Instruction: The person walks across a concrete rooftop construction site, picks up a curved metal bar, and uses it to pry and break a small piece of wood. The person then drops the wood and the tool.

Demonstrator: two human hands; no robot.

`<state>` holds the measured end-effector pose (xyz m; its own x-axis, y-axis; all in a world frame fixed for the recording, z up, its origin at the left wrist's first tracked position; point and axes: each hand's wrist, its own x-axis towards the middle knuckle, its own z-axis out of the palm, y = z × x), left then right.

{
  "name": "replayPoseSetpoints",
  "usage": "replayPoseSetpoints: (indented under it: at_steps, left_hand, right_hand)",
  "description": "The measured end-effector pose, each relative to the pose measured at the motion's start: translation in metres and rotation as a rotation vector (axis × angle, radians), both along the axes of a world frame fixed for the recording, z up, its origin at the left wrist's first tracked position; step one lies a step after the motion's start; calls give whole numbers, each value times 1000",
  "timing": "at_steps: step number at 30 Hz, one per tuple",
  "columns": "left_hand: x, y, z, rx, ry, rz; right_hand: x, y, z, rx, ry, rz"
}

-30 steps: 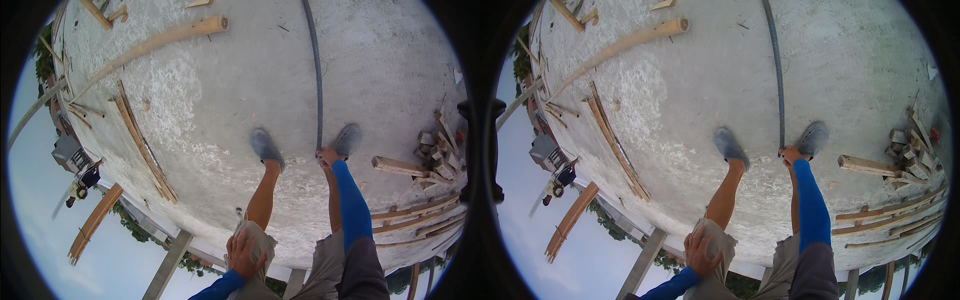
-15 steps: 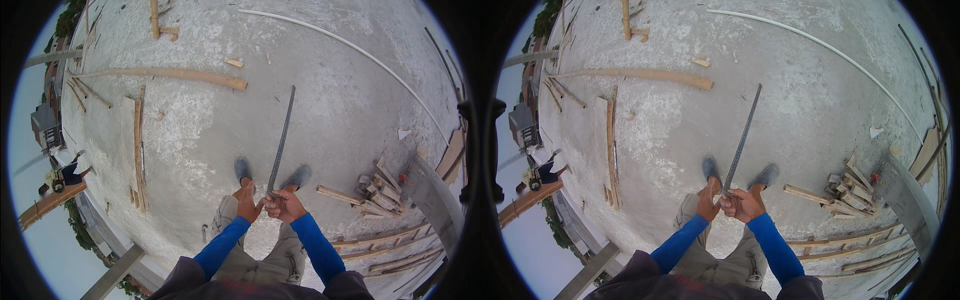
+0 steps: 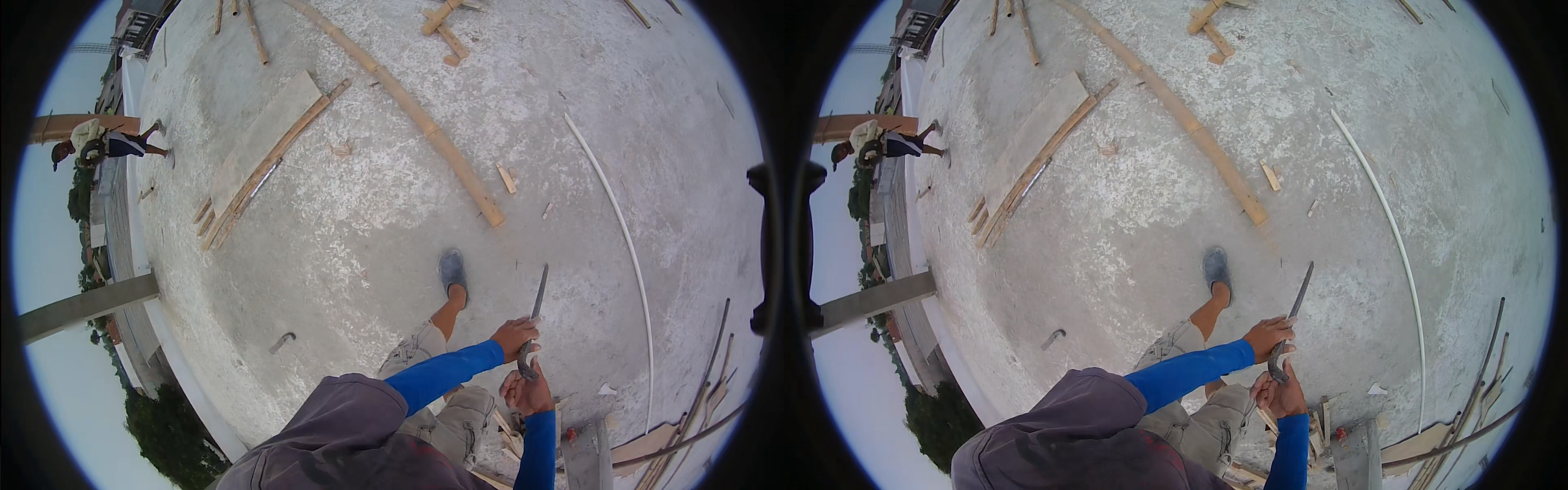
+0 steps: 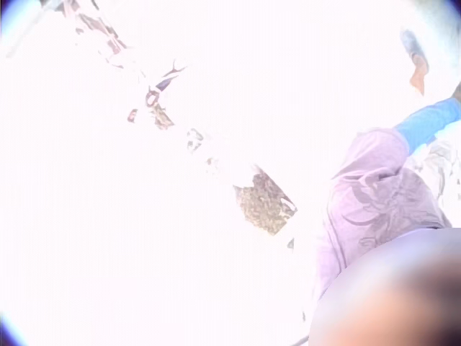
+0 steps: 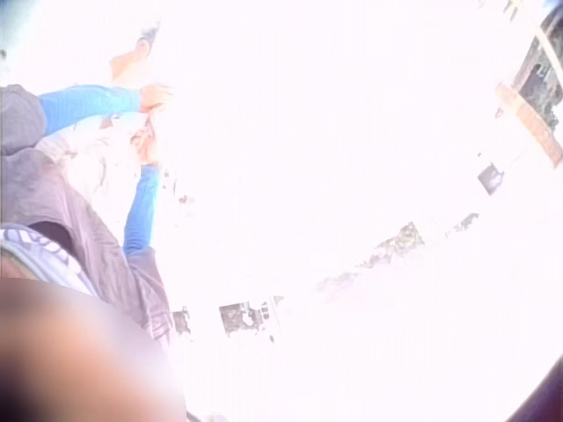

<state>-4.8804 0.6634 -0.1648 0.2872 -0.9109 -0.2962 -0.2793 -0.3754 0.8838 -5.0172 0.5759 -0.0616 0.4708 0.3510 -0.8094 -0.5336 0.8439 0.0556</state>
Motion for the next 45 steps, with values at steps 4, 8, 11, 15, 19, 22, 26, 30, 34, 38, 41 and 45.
replayPoseSetpoints:
  at_steps: [4, 8, 11, 15, 19, 22, 26, 30, 34, 38, 41, 45]
  left_hand:
    - [74, -23, 54, 30, 50, 94]
    - [125, -28, 131, -135, -77, 173]
    - [145, -26, 187, -216, -123, 253]
    - [170, -24, 224, -129, -287, 282]
    - [195, -34, 233, -39, -329, 378]
    - [206, -54, 239, 138, -532, 587]
    - [192, -95, 244, 295, -177, 1066]
    - [156, -132, 213, 466, -40, 1519]
    - [122, -173, 174, 532, 185, 1732]
    - [98, -200, 147, 482, 372, 1857]
    - [83, -196, 138, 444, 424, 1951]
    - [75, -171, 127, 415, 423, 2121]
  right_hand:
    - [71, -50, 10, -132, 186, 169]
    - [146, -59, 28, -635, -87, 186]
    - [194, -64, 34, -429, -115, 326]
    - [266, -75, 6, 26, -244, 602]
    - [328, -88, -20, 431, 34, 728]
    - [376, -109, -33, 307, -47, 961]
    - [458, -158, -40, -701, -463, 1820]
    - [476, -224, -17, -1176, -795, 2102]
    - [514, -271, 5, -1062, -589, 2320]
    - [525, -264, 43, -1112, -581, 2395]
    - [526, -232, 74, -1113, -557, 2331]
    - [536, -171, 95, -1142, -693, 2261]
